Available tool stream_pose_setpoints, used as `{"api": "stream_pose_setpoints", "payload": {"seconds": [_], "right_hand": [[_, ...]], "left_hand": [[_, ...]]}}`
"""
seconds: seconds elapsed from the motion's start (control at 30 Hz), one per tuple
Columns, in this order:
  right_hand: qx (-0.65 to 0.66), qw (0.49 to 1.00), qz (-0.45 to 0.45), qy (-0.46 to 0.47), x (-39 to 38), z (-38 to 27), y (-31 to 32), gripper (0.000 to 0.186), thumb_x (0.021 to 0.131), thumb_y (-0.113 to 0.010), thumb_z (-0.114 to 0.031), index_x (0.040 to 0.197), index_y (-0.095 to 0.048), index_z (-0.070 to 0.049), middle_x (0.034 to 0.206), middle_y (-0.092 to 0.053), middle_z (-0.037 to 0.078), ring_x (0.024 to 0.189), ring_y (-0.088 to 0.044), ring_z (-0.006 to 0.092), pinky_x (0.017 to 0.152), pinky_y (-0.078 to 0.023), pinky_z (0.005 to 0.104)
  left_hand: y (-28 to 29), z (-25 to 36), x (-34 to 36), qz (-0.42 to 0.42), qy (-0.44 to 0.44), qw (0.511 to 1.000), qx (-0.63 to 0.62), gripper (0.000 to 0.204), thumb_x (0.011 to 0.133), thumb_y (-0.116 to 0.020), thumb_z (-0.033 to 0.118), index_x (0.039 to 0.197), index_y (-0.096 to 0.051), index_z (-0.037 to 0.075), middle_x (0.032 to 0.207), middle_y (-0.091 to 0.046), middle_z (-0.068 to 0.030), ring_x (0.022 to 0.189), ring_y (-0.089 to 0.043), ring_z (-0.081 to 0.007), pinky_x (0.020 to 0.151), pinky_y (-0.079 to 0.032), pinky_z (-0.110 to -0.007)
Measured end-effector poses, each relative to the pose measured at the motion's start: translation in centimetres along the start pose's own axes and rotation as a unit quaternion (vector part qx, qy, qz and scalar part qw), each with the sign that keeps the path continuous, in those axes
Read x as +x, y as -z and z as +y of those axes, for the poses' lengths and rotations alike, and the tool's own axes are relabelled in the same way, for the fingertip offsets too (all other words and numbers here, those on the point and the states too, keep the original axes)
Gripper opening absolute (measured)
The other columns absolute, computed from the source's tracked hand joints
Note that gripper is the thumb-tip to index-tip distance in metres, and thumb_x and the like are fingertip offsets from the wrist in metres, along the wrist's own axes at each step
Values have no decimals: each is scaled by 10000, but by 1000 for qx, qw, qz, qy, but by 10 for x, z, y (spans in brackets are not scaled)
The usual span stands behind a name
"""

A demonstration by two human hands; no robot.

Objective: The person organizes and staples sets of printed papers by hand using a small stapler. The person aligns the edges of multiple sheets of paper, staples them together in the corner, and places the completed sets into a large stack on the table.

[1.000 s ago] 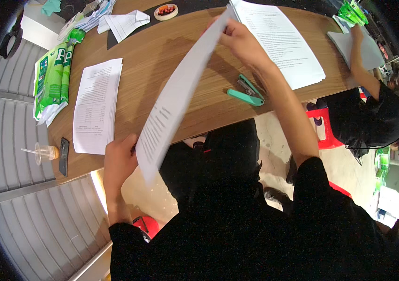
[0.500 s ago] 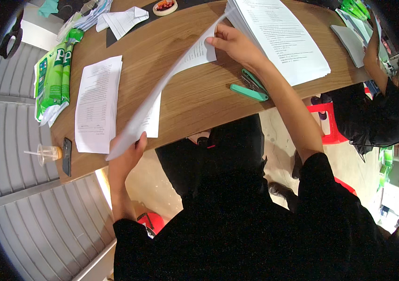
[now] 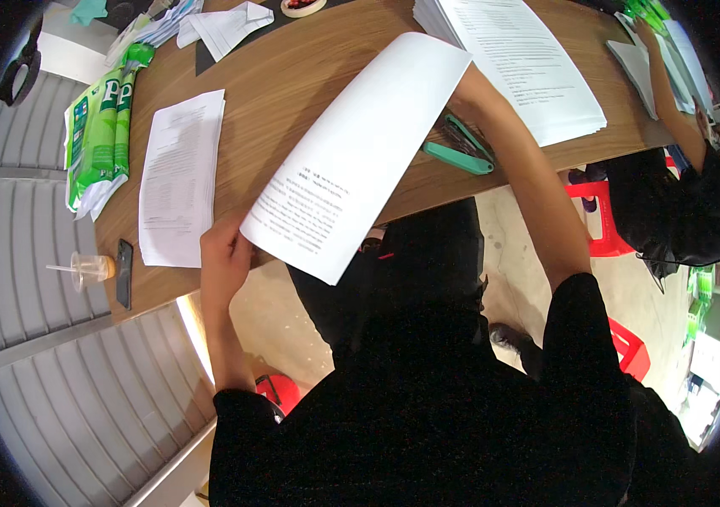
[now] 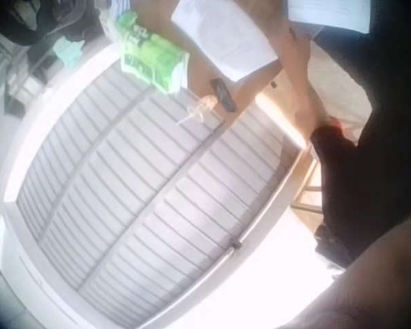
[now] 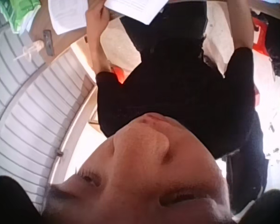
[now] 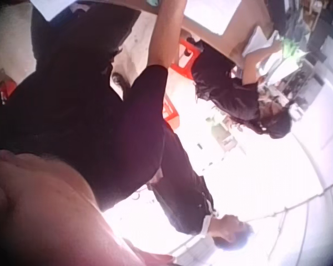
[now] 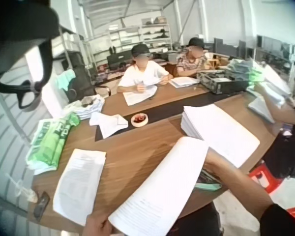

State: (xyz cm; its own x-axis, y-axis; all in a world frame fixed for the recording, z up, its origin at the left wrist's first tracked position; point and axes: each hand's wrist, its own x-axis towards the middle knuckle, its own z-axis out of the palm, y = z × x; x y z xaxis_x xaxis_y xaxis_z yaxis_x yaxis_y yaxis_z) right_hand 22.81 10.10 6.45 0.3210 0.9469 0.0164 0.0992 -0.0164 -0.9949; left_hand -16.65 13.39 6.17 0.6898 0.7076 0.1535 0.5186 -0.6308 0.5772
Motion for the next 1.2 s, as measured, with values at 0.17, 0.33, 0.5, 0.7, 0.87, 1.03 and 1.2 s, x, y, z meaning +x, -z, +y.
{"api": "stream_pose_setpoints", "payload": {"seconds": [0.17,0.33,0.5,0.7,0.87,1.03,1.2], "right_hand": [[-195,980,40,3,11,-4,-2,277,894,-627,-161,1113,-626,8,913,-668,86,841,-622,142,747,-494,268],[-146,989,11,13,-4,-17,-3,227,950,-568,-172,1104,-598,-8,917,-622,36,864,-560,85,787,-444,231],[-80,993,50,74,-35,-21,-17,173,973,-541,-161,1065,-607,-29,925,-633,20,886,-547,75,815,-418,226],[-64,995,43,68,-42,1,-13,295,980,-530,-145,1237,-527,-2,1072,-643,55,1005,-561,90,906,-424,259],[-57,994,46,87,-42,-8,-18,378,961,-564,-166,1300,-500,-12,1095,-652,75,1009,-572,117,904,-434,274],[-121,990,60,50,-41,-10,-17,378,932,-610,-184,1261,-549,-7,1075,-665,99,995,-587,140,909,-443,301],[-82,995,32,48,-43,-14,-21,385,902,-655,-180,1228,-568,6,1084,-664,111,992,-594,152,919,-443,306]], "left_hand": [[-8,7,15,173,17,972,-159,368,875,-602,54,1242,-608,23,1001,-706,-134,839,-623,-141,766,-472,-264],[-21,-4,46,226,155,893,-358,270,976,-539,147,1124,-600,-70,972,-643,-50,876,-538,-100,807,-428,-253],[-13,17,52,296,96,879,-361,270,996,-474,84,1229,-517,-47,1176,-582,-84,1027,-526,-97,881,-419,-240],[-27,-1,56,290,75,885,-358,322,996,-445,61,1300,-461,-45,1232,-548,-92,1093,-503,-128,945,-395,-266],[-30,-2,54,268,75,883,-379,374,994,-425,41,1355,-404,-52,1288,-509,-98,1147,-465,-134,999,-362,-290],[-42,-10,54,279,55,833,-474,378,991,-410,26,1359,-396,-59,1292,-509,-100,1157,-463,-136,1003,-362,-294],[-42,-2,55,232,84,880,-406,382,977,-419,5,1353,-403,-57,1323,-503,-122,1197,-469,-157,1029,-352,-306]]}}
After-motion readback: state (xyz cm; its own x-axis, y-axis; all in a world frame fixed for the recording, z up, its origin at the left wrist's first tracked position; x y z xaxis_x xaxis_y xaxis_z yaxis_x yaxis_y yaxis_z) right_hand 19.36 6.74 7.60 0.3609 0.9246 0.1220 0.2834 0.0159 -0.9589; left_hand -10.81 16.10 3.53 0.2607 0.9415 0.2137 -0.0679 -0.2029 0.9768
